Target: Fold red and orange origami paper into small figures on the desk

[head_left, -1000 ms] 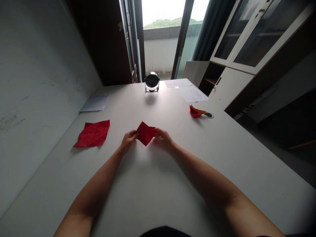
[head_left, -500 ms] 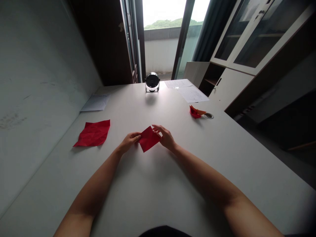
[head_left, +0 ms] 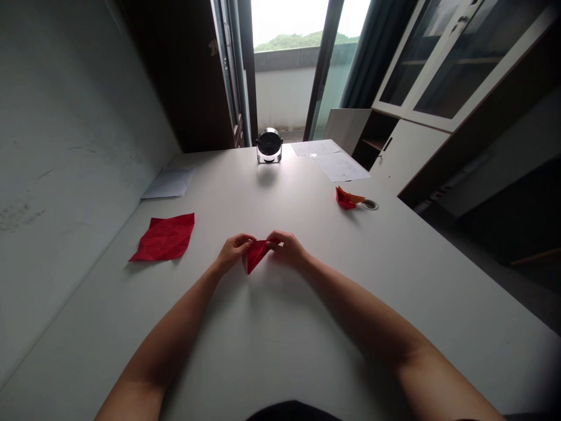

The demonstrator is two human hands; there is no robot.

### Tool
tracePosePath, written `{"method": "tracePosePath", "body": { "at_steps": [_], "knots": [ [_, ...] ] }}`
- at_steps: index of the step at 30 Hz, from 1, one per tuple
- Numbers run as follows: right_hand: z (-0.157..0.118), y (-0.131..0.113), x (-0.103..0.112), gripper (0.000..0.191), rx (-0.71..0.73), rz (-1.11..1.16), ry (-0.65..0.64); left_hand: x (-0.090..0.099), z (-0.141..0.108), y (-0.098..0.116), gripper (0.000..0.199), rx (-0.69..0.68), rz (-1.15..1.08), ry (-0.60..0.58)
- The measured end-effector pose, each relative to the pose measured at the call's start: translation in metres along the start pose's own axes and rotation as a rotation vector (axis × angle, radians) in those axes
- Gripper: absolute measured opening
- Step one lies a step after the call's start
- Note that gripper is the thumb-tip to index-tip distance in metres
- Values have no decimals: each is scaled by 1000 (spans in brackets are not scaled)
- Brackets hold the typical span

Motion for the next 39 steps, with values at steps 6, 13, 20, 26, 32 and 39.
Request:
{"method": "tracePosePath", "body": {
  "at_steps": [6, 13, 20, 26, 32, 39],
  "knots": [
    [-1, 19, -5, 28, -103, -35, -16, -8, -3, 4, 32, -34, 29, -10],
    [0, 20, -3, 27, -108, -67, 7, -11, -5, 11, 40, -93, 142, 4],
    [0, 19, -1, 28, -111, -74, 29, -15, -13, 24, 28, -140, 328, 44],
    [0, 4, -5, 18, -35, -105, 3, -17, -10, 17, 25, -126, 279, 20],
    [0, 8, 1, 22, -93, -29, 55, -15, -8, 12, 28, -114, 165, 23],
    [1, 19, -3, 33, -144, 103, -22, -9, -7, 12, 29, -136, 125, 55]
  ]
}}
Point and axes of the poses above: each hand's wrist, its own z-axis towards the middle knuckle, its own x-axis out of the back of the hand, y = z × x, the point moved 10 cm from there along z, towards the middle knuckle, and after that the axes turned 3 degrees about x, right-handed, at the moved point
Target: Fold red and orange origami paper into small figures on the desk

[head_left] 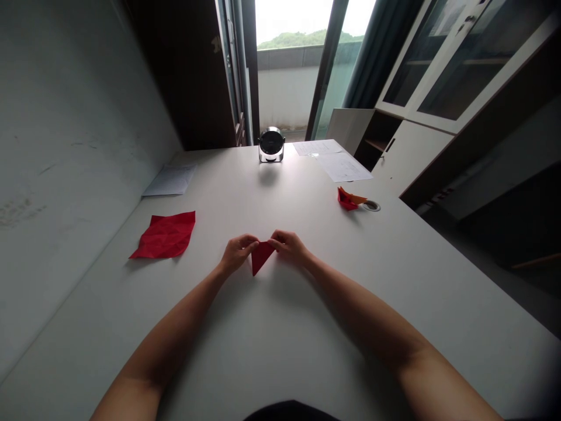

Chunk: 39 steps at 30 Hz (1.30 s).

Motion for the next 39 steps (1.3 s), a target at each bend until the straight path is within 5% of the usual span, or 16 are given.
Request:
{"method": "tracePosePath", "body": {
  "at_steps": [19, 31, 39],
  "knots": [
    [-1, -3, 7, 39, -10, -29, 90, -11, -4, 7, 32, 14, 196, -109],
    [-1, 3, 16, 47, -53, -11, 160, -9, -1, -6, 36, 101, -44, -75],
    [-4, -2, -11, 42, -63, 201, -100, -6, -1, -5, 37, 131, -132, -53]
  ]
}}
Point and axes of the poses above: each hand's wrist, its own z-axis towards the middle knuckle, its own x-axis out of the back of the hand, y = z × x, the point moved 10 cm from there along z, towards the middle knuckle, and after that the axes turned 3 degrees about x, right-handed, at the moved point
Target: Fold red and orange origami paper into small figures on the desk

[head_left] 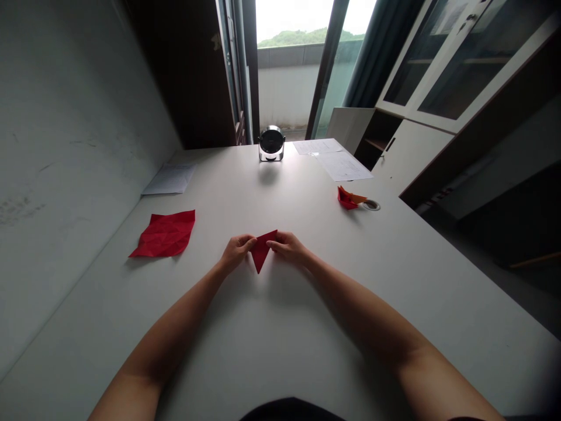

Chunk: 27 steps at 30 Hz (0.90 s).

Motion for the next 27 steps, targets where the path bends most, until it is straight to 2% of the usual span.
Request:
{"method": "tracePosePath", "body": {
  "at_steps": [4, 12, 15, 22, 27],
  "knots": [
    [0, 3, -5, 44, -7, -32, -28, 0, 0, 2, 38, -6, -6, 3],
    [2, 6, 3, 46, 6, -121, 52, -5, 0, 1, 35, -13, 84, -37],
    [2, 9, 5, 51, -14, -99, 81, -7, -1, 3, 35, -37, 154, -62],
    [3, 8, 12, 50, 12, -47, 159, -15, -4, 5, 35, -63, 216, -135],
    [3, 8, 14, 54, 18, -19, 189, -15, -3, 3, 35, -60, 223, -127]
  ]
}}
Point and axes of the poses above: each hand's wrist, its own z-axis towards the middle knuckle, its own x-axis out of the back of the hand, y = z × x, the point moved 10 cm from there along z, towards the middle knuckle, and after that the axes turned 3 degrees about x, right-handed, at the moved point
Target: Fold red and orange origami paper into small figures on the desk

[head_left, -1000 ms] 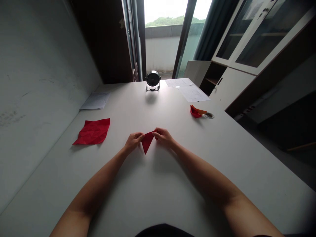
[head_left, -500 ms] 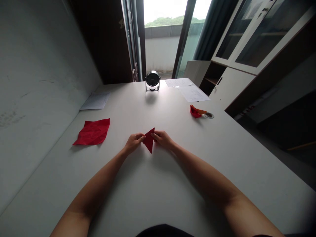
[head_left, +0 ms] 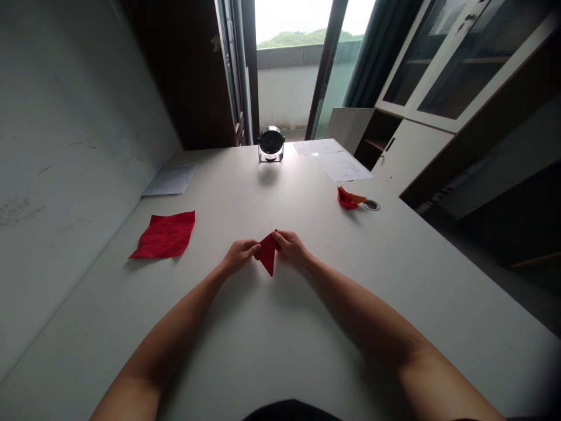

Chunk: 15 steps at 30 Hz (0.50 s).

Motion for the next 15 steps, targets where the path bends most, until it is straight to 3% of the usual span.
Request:
{"method": "tracePosePath", "body": {
  "at_steps": [4, 8, 15],
  "knots": [
    [-2, -3, -10, 55, -23, 38, -115, 7, 1, -1, 34, -6, -77, 54],
    [-7, -11, -22, 48, -6, -80, -261, 20, 2, -2, 33, -12, -213, 176],
    [-10, -8, -29, 37, -6, -172, -325, 24, 2, 3, 33, -37, -276, 221]
  ]
}}
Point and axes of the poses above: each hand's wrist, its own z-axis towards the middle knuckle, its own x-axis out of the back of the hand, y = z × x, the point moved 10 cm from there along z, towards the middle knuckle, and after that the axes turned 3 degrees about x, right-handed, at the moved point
